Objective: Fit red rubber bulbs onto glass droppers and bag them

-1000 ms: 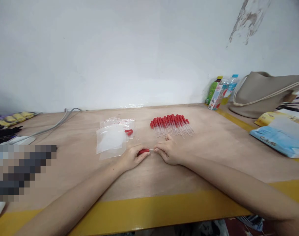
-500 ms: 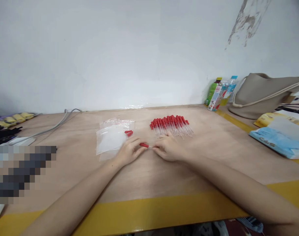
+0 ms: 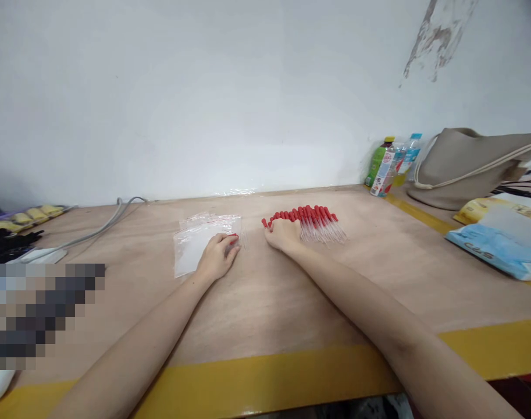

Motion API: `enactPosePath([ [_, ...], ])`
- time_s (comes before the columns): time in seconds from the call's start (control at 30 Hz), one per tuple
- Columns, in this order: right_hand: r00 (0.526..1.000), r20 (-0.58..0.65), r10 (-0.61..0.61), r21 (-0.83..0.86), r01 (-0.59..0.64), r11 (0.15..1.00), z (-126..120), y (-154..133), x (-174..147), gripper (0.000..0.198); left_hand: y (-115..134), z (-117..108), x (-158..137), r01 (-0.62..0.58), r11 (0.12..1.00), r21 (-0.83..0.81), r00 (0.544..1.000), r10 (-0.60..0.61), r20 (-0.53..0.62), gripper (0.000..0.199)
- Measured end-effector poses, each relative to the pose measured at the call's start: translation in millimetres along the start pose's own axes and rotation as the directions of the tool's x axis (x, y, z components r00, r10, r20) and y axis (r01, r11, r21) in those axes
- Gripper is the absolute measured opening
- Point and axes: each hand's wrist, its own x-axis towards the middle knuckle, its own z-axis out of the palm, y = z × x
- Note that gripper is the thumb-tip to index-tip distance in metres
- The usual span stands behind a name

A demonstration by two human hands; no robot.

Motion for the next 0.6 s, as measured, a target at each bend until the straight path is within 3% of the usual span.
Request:
enactPosePath([
  [0.17, 1.000, -0.013, 0.001, -0.097, -0.003, 0.995, 7.1, 0.3, 0.2, 0.027, 1.9, -1.1, 0.5, 0.031, 0.999, -0.008, 0.999, -0.031, 0.018, 0.020],
  [0.3, 0.996, -0.039, -0.074, -0.121, 0.069, 0.990, 5.0, -3.9, -5.4, 0.033, 5.1, -1.4, 1.8, 0.021, 0.999, -0.037, 1.000, -0.020, 0.016, 0.012],
  [0.43, 0.992, 0.000, -0.126, -0.063, 0.126, 0.990, 5.5, -25.4, -10.2, 0.032, 6.4, -0.1, 2.9, -0.020, 0.997, -0.080, 1.000, 0.019, -0.012, 0.008],
  [0.6, 0.994, 0.096, -0.052, 0.023, 0.050, 0.998, 11.5, -50.9, -7.9, 0.032, 5.2, 0.6, 1.8, -0.035, 0.994, -0.107, 0.998, 0.028, -0.062, 0.008],
])
